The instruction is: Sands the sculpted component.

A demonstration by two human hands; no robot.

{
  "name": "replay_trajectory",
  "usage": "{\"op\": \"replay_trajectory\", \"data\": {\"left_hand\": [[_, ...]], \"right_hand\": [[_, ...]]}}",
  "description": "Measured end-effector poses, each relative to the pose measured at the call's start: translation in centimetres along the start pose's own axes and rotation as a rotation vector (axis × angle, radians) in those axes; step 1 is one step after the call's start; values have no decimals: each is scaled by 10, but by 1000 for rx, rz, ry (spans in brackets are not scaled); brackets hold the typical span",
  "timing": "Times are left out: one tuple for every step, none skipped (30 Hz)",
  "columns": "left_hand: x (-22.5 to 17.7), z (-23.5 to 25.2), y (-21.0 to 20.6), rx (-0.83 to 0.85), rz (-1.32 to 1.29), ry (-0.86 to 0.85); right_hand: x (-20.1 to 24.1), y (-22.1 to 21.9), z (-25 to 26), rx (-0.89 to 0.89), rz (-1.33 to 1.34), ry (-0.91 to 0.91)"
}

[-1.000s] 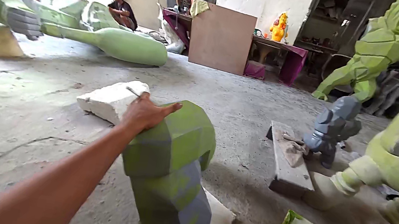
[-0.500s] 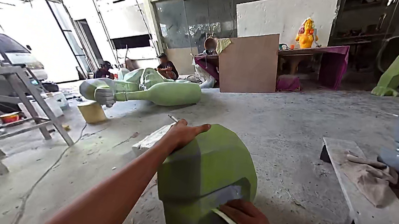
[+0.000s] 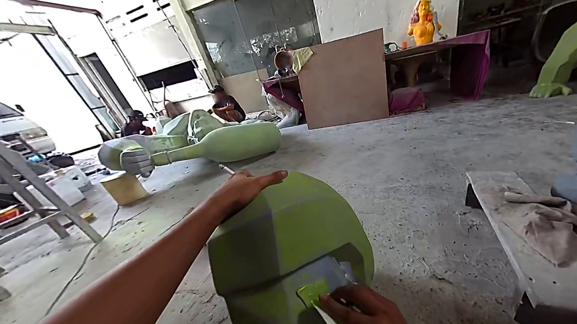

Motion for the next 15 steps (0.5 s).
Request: {"op": "replay_trajectory", "data": {"left_hand": [[-1,0,-1,2,-3,-8],[-3,0,-2,-2,0,-15],[-4,-1,-3,-5,2,-19],[-5,-3,-3,-11,0,-17],[-7,-5,-3,-15,-5,-11],[-6,-6,-2,-23,-9,-8],[-5,-5,-3,-26,-12,-8],[-3,-5,-3,-31,-15,-10],[-2,-6,-3,-30,-12,-14],[-3,-8,-2,-28,-3,-22],[-5,-12,-3,-26,1,-27],[-8,-14,-3,-26,5,-28],[-10,-15,-3,-25,11,-26],[-12,-15,-4,-24,18,-25],[-13,-15,-5,-24,21,-25]], "right_hand": [[3,-1,9,12,27,-22],[6,-5,17,38,43,-38],[8,-10,23,67,52,-42],[9,-15,26,87,51,-33],[11,-20,26,92,39,-17],[14,-23,23,86,32,-5],[16,-25,18,80,33,4],[17,-25,14,77,43,7],[17,-23,12,67,63,3],[17,-22,12,41,86,-8],[17,-19,13,5,103,-22],[17,-18,17,-27,102,-37],[17,-18,20,-51,88,-53],[17,-21,23,-68,67,-67],[18,-26,24,-83,51,-74]]}}
Point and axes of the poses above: each hand's wrist, its own z-axis towards the middle knuckle, its own y-axis out of the back of the hand, x = y × z, the point moved 6 cm from there along z, towards the middle knuckle, and after that the axes turned 6 degrees about -y, right-handed, at the moved point
